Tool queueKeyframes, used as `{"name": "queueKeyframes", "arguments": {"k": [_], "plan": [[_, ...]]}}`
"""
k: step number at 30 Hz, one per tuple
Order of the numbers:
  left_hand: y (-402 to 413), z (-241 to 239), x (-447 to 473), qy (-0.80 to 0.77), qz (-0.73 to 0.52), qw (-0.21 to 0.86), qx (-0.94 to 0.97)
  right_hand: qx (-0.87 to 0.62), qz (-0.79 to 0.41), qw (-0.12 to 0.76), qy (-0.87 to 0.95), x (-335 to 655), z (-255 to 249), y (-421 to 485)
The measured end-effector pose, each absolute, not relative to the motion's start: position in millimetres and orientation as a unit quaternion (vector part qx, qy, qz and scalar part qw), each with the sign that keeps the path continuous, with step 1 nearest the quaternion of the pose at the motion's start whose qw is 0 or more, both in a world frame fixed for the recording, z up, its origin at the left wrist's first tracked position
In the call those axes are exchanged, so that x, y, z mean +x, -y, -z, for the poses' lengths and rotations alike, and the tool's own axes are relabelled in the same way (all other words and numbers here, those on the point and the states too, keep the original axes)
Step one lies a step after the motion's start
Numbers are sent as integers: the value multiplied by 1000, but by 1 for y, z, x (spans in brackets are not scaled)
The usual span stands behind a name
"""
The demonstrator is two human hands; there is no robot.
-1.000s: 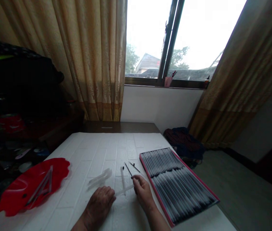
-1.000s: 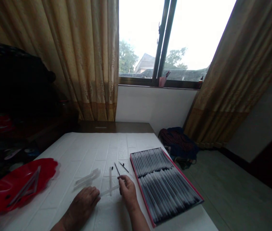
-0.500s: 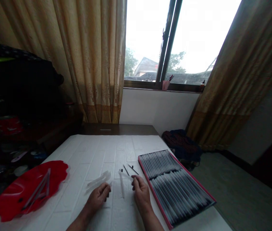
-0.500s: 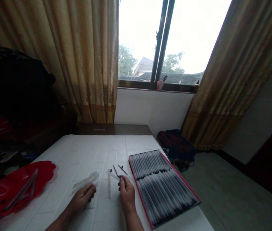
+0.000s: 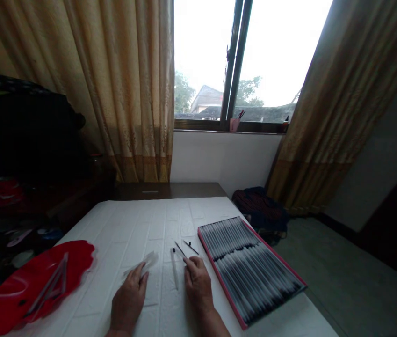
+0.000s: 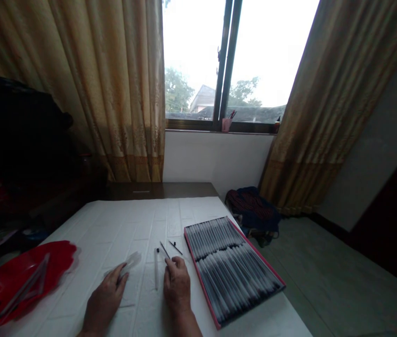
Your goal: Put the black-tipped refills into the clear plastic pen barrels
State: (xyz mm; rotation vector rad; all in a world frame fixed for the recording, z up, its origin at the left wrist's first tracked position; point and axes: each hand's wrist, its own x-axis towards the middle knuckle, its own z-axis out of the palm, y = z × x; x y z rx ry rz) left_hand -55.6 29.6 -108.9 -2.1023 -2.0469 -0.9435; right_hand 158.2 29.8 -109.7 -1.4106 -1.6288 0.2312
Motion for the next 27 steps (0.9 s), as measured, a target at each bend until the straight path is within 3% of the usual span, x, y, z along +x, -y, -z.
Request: {"name": "queueKeyframes", "arguments": {"k": [8,13,16,22,27], "plan": [[-30,107,-67,689,348,-71,-631,-566,-49,477,670,158,102,-23],[-31,104,-69,694,348,-82,-625,-559,-35,455,692,173,91,-1],[-30,103,-67,695,337,-90,-628,-622,-9,379,685,205,76,15],[-29,105,-67,708,317,-110,-622,-765,-4,129,631,268,39,42],[-30,104,-67,708,314,-111,-622,-776,12,62,628,274,34,46]]}}
